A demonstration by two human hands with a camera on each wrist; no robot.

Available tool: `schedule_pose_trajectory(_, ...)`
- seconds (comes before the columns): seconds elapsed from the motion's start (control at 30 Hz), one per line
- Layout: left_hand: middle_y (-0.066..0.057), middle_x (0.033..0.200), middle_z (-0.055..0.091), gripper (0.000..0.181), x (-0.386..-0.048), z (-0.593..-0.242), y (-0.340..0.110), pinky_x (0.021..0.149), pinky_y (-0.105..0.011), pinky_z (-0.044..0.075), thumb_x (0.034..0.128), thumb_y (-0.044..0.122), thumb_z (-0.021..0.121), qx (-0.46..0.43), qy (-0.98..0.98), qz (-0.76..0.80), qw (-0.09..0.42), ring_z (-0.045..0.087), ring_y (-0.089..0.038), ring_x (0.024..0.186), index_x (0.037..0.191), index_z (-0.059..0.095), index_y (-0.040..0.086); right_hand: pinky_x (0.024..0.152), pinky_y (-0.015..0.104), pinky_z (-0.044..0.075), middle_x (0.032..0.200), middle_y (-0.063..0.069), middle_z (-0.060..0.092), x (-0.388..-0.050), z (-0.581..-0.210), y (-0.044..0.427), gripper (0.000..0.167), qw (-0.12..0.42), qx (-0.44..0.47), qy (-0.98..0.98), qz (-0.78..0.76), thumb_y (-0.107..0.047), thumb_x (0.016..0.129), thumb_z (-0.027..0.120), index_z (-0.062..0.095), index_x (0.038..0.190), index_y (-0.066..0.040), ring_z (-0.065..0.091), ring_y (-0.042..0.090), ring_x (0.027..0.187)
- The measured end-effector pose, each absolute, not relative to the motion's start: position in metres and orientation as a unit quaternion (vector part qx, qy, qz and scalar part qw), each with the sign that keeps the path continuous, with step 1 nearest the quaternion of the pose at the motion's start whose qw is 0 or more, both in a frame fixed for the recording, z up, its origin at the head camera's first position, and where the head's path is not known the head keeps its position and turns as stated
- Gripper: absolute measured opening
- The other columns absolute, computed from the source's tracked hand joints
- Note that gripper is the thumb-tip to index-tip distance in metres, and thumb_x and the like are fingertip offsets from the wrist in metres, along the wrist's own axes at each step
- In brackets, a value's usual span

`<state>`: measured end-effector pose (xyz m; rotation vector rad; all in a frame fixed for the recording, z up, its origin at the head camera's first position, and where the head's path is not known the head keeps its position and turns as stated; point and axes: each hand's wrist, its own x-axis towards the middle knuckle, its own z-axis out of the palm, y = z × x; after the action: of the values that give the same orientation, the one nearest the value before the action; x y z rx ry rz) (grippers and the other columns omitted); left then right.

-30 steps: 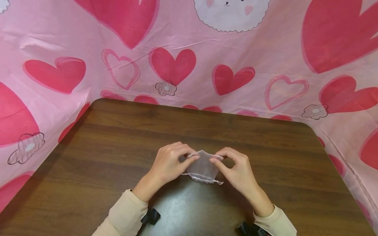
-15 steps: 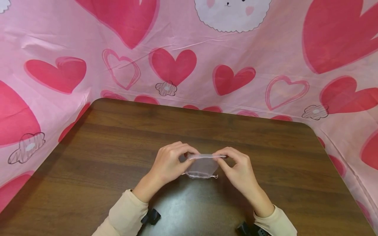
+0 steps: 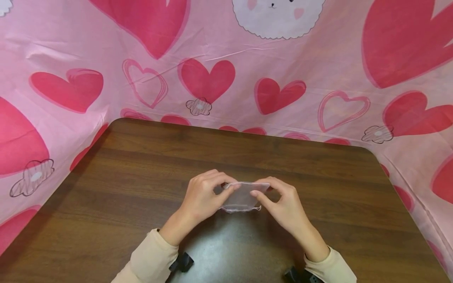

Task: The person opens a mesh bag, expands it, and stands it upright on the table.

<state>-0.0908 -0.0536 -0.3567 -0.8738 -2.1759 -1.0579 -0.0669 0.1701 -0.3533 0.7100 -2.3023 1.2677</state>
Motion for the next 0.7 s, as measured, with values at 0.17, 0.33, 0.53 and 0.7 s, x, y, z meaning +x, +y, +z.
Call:
schedule_pose_trajectory(0.17, 0.014, 0.071, 0.061, 0.008, -0.089, -0.354, -0.053, 0.058, -0.023, 0.042, 0.0811, 0.023, 0.083, -0.32, -0.807, -0.409, 0.282, 0.053, -0.002, 0.067, 0.084, 0.076, 0.021, 0.073, 0.021, 0.047, 0.082, -0.005, 0.07, -0.0636, -0.3489, 0.1679, 0.019, 0.199, 0.225, -0.819, 0.489, 0.004, 0.079, 0.079, 0.074, 0.089, -0.011, 0.062, 0.01, 0.077)
schedule_pose_trajectory(0.33, 0.014, 0.072, 0.06, 0.008, -0.0878, -0.3543, -0.0516, 0.058, -0.022, 0.042, 0.0821, 0.024, 0.082, -0.317, -0.816, -0.41, 0.256, 0.054, -0.002, 0.068, 0.087, 0.076, 0.022, 0.073, 0.02, 0.047, 0.082, 0.0, 0.071, -0.0624, -0.3456, 0.1681, 0.019, 0.207, 0.2, -0.803, 0.522, 0.007, 0.08, 0.077, 0.075, 0.089, -0.01, 0.062, 0.01, 0.076)
schedule_pose_trajectory(0.53, 0.016, 0.076, 0.06, 0.012, -0.0856, -0.3526, -0.0523, 0.059, -0.023, 0.043, 0.0874, 0.032, 0.076, -0.312, -0.834, -0.402, 0.216, 0.056, -0.002, 0.071, 0.096, 0.076, 0.025, 0.072, 0.02, 0.047, 0.082, 0.004, 0.071, -0.0629, -0.3459, 0.169, 0.017, 0.204, 0.215, -0.805, 0.514, 0.008, 0.081, 0.076, 0.074, 0.088, -0.008, 0.063, 0.01, 0.077)
schedule_pose_trajectory(0.7, 0.017, 0.076, 0.061, 0.01, -0.0819, -0.3476, -0.0532, 0.063, -0.024, 0.044, 0.0889, 0.032, 0.075, -0.3, -0.841, -0.412, 0.183, 0.059, -0.006, 0.072, 0.096, 0.078, 0.025, 0.071, 0.02, 0.048, 0.083, 0.006, 0.072, -0.0611, -0.3444, 0.1677, 0.017, 0.199, 0.226, -0.804, 0.512, 0.007, 0.081, 0.075, 0.074, 0.088, -0.008, 0.065, 0.01, 0.077)
